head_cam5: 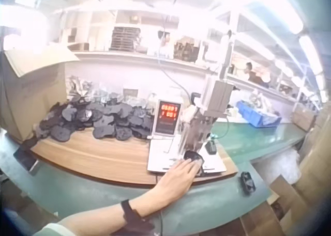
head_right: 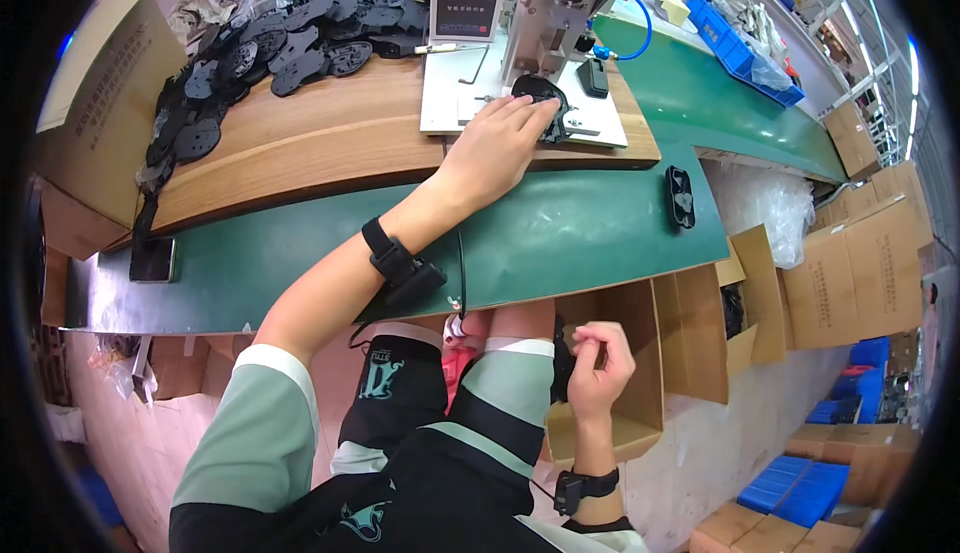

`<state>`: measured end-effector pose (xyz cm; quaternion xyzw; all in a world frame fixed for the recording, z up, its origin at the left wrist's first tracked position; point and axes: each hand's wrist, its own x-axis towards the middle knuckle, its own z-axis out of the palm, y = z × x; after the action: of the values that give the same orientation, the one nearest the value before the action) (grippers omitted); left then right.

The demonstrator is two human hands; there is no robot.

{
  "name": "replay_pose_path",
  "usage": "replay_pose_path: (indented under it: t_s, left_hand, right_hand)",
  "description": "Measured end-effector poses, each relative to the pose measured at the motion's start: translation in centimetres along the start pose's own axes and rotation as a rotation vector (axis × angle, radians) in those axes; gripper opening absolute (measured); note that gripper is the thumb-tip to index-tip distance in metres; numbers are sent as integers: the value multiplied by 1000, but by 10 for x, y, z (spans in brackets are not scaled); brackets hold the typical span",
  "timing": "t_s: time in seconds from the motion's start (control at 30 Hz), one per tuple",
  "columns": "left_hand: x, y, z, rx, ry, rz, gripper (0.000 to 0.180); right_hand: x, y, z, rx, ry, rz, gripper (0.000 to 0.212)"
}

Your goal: Assembling plastic components using a machine press at a factory workbench.

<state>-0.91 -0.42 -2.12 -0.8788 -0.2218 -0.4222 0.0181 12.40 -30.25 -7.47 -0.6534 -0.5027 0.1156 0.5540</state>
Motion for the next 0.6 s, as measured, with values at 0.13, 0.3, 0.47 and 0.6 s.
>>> replay_pose_path:
  t_s: [0.13, 0.3, 0.47, 0.6]
  left_hand:
    - [-10, -8, 1, 20, -5, -36, 58]
    - [1, 5, 3, -73, 31, 1, 75]
    - [-7, 0, -1, -181, 31, -13, 83]
    - [-7, 5, -1, -321, 65, -84, 88]
  right_hand:
    - [86, -76, 34, -320, -178, -355, 53]
    - [183, -50, 80, -603, -205, -542, 74]
    - [216, -38, 116, -700, -82, -530, 36]
    - [230, -48, 118, -745, -93, -485, 30]
